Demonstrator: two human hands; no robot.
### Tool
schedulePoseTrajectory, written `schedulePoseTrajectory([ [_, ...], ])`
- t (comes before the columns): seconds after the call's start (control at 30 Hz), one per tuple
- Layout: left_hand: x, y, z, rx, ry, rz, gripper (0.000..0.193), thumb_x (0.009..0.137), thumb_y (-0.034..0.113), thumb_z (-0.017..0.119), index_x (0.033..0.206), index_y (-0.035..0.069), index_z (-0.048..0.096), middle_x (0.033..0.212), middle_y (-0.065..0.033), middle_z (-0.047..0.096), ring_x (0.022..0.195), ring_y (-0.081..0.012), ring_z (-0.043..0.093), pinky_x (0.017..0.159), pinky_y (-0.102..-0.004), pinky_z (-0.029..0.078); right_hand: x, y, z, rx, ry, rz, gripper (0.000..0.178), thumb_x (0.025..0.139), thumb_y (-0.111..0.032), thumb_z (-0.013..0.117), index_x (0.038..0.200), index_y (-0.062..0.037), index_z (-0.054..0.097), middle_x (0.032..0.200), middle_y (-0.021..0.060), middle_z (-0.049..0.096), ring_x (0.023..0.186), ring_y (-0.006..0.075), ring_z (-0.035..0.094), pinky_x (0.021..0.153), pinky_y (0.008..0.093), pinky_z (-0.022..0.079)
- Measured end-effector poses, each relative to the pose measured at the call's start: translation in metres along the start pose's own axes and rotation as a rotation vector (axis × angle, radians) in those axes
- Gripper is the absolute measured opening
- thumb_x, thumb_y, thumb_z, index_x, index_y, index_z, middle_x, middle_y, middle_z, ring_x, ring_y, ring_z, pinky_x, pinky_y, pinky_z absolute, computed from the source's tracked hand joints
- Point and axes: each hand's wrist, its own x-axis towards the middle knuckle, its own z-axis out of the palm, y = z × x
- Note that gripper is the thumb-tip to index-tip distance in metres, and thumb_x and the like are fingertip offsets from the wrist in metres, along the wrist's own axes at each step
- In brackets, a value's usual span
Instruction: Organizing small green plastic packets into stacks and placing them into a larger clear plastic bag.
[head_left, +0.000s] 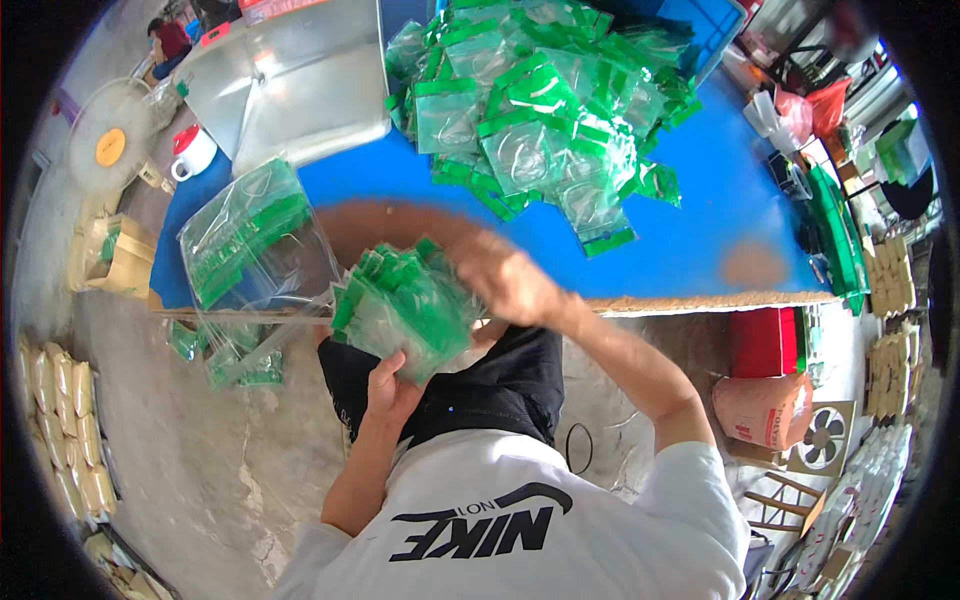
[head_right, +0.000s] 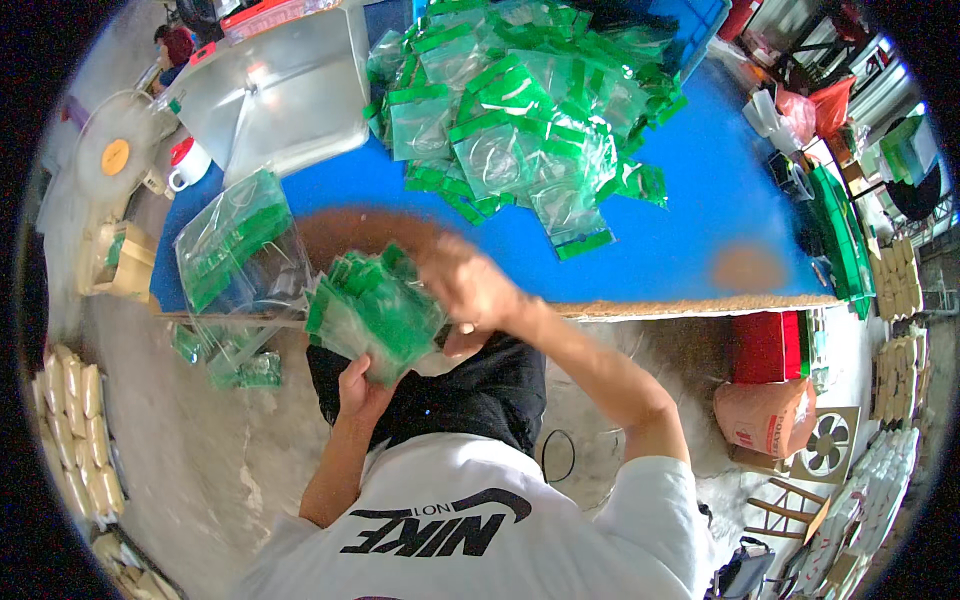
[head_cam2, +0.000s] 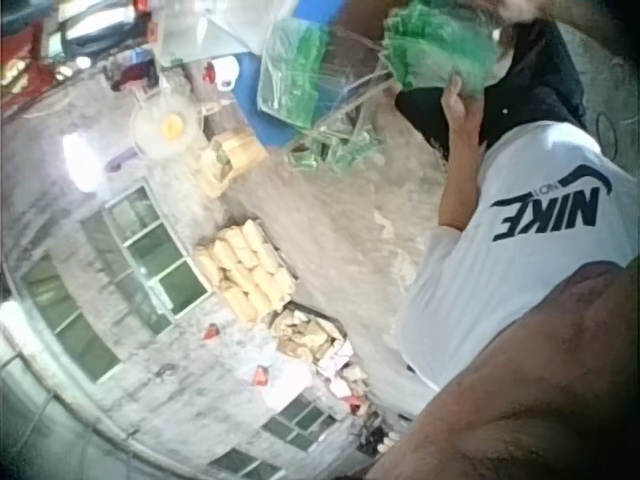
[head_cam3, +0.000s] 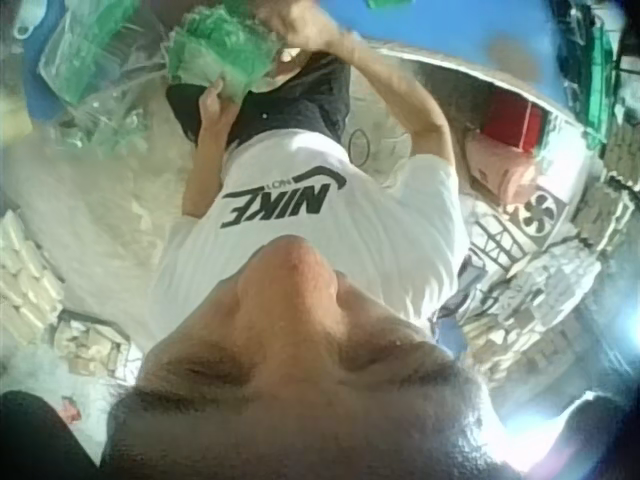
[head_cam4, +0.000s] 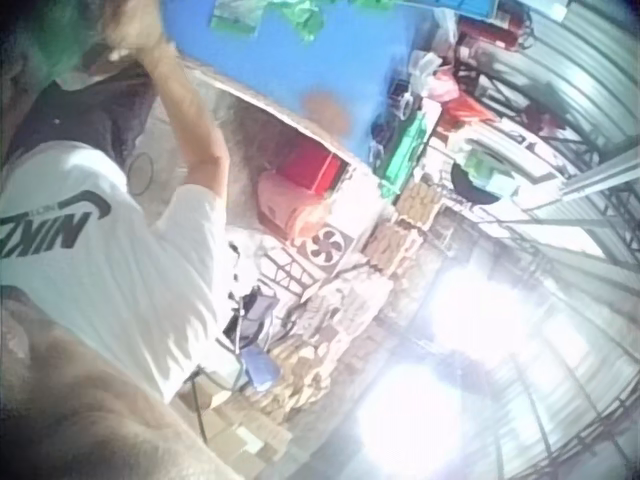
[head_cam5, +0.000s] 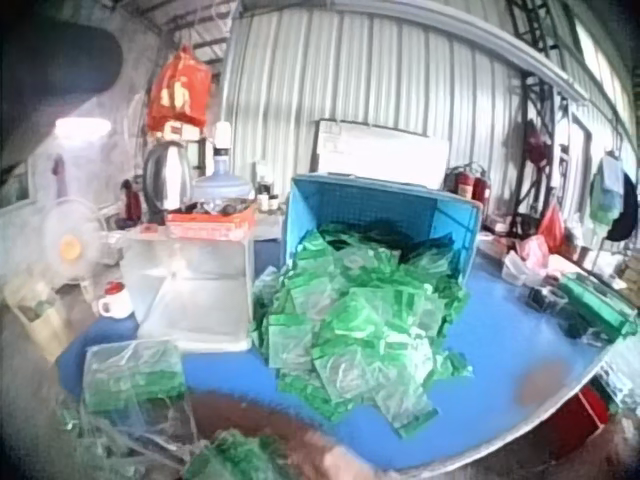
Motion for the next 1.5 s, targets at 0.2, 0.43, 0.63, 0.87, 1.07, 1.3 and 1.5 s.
schedulePoseTrajectory([
  [0.2,-0.007,-0.005,0.01,-0.05,0.101,-0.031,0.065,0.084,0.013,0.071,0.142,0.004,0.044,0.137,-0.0098,0.056,0.13,-0.0289,0.051,0.113,-0.0477,0.037,-0.002,0.087,-0.026,-0.643,0.115,0.171,0.08,0.093,-0.063,0.049,0.142,0.0009,0.048,0.151,0.0234,0.039,0.145,0.0429,0.027,0.118,0.0606,0.019],
  [0.43,-0.023,0.007,-0.039,0.088,0.03,-0.004,0.062,0.082,0.022,0.07,0.138,0.002,0.05,0.135,-0.0101,0.059,0.129,-0.0302,0.051,0.113,-0.0489,0.036,-0.052,-0.004,-0.02,-0.265,0.069,0.053,0.081,0.071,-0.05,0.082,0.131,-0.0023,0.054,0.138,0.0222,0.05,0.129,0.0429,0.048,0.109,0.0519,0.038],
  [0.63,-0.025,0.041,-0.101,-0.138,-0.029,-0.054,0.057,0.085,0.015,0.066,0.139,0.005,0.051,0.143,-0.0095,0.054,0.135,-0.0309,0.046,0.115,-0.0567,0.033,-0.1,-0.06,-0.022,0.551,0.192,0.591,0.021,0.095,-0.011,0.066,0.114,-0.0026,0.066,0.094,0.0076,0.071,0.088,0.0193,0.067,0.081,0.0318,0.051],
  [0.87,-0.003,0.055,-0.074,-0.061,-0.013,-0.083,0.066,0.086,0.011,0.068,0.146,0.004,0.041,0.152,-0.0146,0.042,0.142,-0.0373,0.035,0.118,-0.065,0.022,-0.287,0.043,0.033,0.932,-0.156,1.285,0.047,0.094,-0.029,0.065,0.126,0.0054,0.062,0.124,0.0122,0.066,0.103,0.0226,0.063,0.092,0.0328,0.049],
  [1.07,0.006,0.046,-0.045,-0.012,0.026,-0.121,0.069,0.086,0.013,0.07,0.147,0.005,0.04,0.152,-0.0132,0.042,0.141,-0.0373,0.037,0.117,-0.067,0.023,-0.296,0.119,0.056,1.061,0.151,1.12,0.042,0.098,-0.022,0.053,0.132,0.0028,0.055,0.118,0.0136,0.067,0.1,0.0248,0.067,0.086,0.0361,0.056],
  [1.3,-0.003,0.04,-0.042,-0.036,0.028,-0.089,0.065,0.083,0.007,0.069,0.143,0.004,0.045,0.146,-0.0132,0.05,0.135,-0.035,0.045,0.114,-0.0607,0.033,-0.129,-0.021,-0.044,0.325,0.24,0.714,0.038,0.1,-0.031,0.055,0.121,-0.0006,0.061,0.099,0.0174,0.069,0.091,0.0334,0.066,0.075,0.0443,0.053],
  [1.5,0.0,0.032,-0.028,-0.039,-0.117,-0.125,0.064,0.078,0.0,0.075,0.137,0.003,0.052,0.138,-0.0101,0.058,0.128,-0.028,0.054,0.112,-0.0462,0.042,-0.095,-0.015,0.0,-0.447,0.387,0.39,0.044,0.096,-0.036,0.06,0.117,0.0023,0.059,0.129,0.0267,0.054,0.121,0.0423,0.051,0.101,0.0553,0.04],
])
